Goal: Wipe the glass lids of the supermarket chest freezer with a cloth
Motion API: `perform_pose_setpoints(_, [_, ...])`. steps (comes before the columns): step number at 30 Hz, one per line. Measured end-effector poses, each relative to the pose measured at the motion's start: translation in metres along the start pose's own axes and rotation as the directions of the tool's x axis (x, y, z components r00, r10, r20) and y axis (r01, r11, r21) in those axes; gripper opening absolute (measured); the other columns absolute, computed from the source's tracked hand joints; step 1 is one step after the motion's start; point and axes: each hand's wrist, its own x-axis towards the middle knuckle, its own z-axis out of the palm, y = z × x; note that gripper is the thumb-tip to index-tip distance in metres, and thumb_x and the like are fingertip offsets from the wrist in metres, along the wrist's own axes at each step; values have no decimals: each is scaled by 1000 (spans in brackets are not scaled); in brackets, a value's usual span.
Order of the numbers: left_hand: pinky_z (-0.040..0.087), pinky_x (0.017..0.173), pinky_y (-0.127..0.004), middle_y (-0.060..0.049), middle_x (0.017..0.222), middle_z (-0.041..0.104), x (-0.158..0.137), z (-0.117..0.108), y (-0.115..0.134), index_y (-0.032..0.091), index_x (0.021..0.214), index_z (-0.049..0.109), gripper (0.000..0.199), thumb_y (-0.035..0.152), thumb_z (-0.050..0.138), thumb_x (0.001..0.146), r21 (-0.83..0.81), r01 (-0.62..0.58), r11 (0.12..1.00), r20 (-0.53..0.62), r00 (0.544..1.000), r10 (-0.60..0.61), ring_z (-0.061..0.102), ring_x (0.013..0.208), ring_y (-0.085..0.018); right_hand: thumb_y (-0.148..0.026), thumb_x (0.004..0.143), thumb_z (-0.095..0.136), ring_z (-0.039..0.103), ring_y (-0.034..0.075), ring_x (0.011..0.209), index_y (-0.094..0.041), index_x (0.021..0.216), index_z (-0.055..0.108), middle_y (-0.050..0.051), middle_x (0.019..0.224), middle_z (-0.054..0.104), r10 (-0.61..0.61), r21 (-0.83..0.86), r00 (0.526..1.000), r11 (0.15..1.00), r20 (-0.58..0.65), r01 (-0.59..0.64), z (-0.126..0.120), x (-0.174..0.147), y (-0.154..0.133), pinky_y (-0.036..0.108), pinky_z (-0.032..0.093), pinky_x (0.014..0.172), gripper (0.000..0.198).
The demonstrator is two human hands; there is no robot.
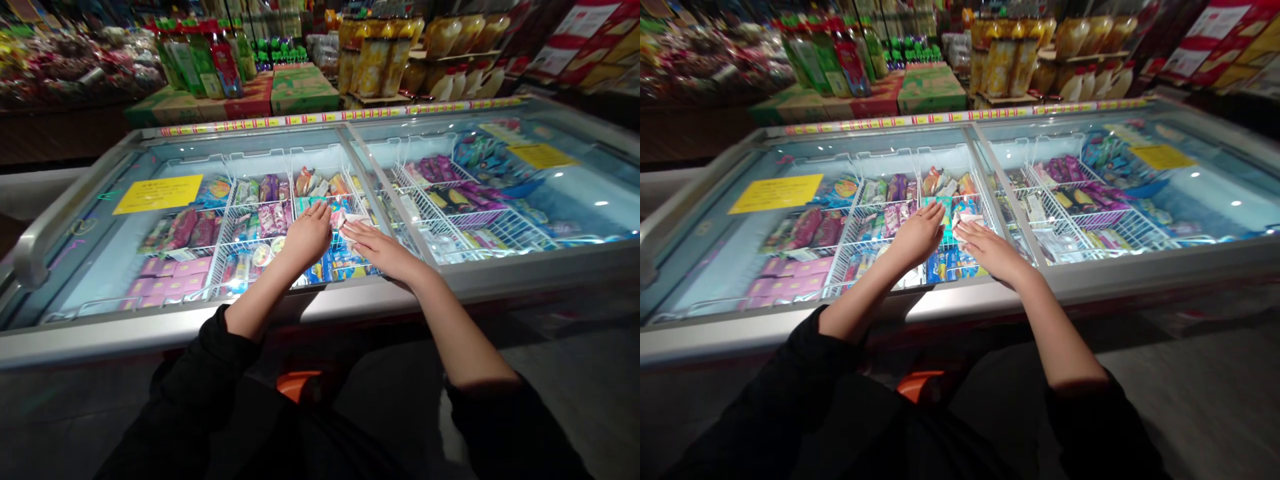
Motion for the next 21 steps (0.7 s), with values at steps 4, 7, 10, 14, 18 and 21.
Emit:
perform_pose_setpoints(4, [36, 129, -49, -18, 162, 52, 10, 0, -9, 6, 155, 52, 54, 17, 41, 104, 38, 17, 999, 34, 999, -18, 47, 154, -29, -34, 106, 44, 31, 24, 161, -41, 158, 51, -6, 169, 41, 32, 26, 999, 999, -24, -32, -7, -8, 18, 59, 25, 132, 53])
perform_pose_setpoints(7, [31, 132, -43, -19, 165, 47, 10, 0, -12, 1, 158, 48, 55, 17, 38, 106, 87, 83, 993, 101, 991, -92, 42, 157, -28, -36, 106, 43, 28, 25, 162, -33, 162, 48, -2, 171, 37, 93, -19, 994, 995, -62, -95, -3, 17, 25, 56, 22, 134, 56])
perform_pose_setpoints(10, [31, 132, -40, -19, 167, 43, 6, 0, -14, -1, 160, 44, 56, 19, 36, 108, 113, 114, 987, 139, 982, -129, 41, 158, -27, -35, 106, 43, 27, 25, 162, -32, 163, 47, -3, 172, 35, 72, -42, 996, 996, -48, -74, 7, 46, 18, 56, 20, 135, 57])
perform_pose_setpoints(14, [32, 131, -39, -18, 168, 43, 1, -1, -20, 2, 160, 43, 56, 22, 37, 109, 103, 81, 991, 152, 984, -96, 42, 157, -25, -35, 107, 43, 27, 24, 162, -37, 162, 47, -7, 172, 35, -14, -19, 1000, 1000, 13, 15, 12, 48, 6, 55, 19, 135, 55])
perform_pose_setpoints(18, [31, 132, -38, -17, 168, 42, 2, -1, -25, 2, 161, 44, 56, 25, 38, 109, 82, 63, 995, 161, 984, -76, 41, 158, -25, -39, 108, 43, 27, 25, 162, -44, 161, 46, -10, 171, 36, -34, 10, 998, 999, 47, 34, 2, 27, 18, 58, 19, 135, 53])
perform_pose_setpoints(21, [29, 133, -39, -17, 169, 40, 8, 2, -27, 2, 161, 42, 57, 26, 38, 110, 65, 56, 996, 161, 985, -66, 39, 159, -25, -37, 108, 42, 26, 28, 162, -39, 162, 47, -6, 171, 37, 55, -28, 998, 998, -9, -56, -6, 38, 38, 61, 19, 134, 54])
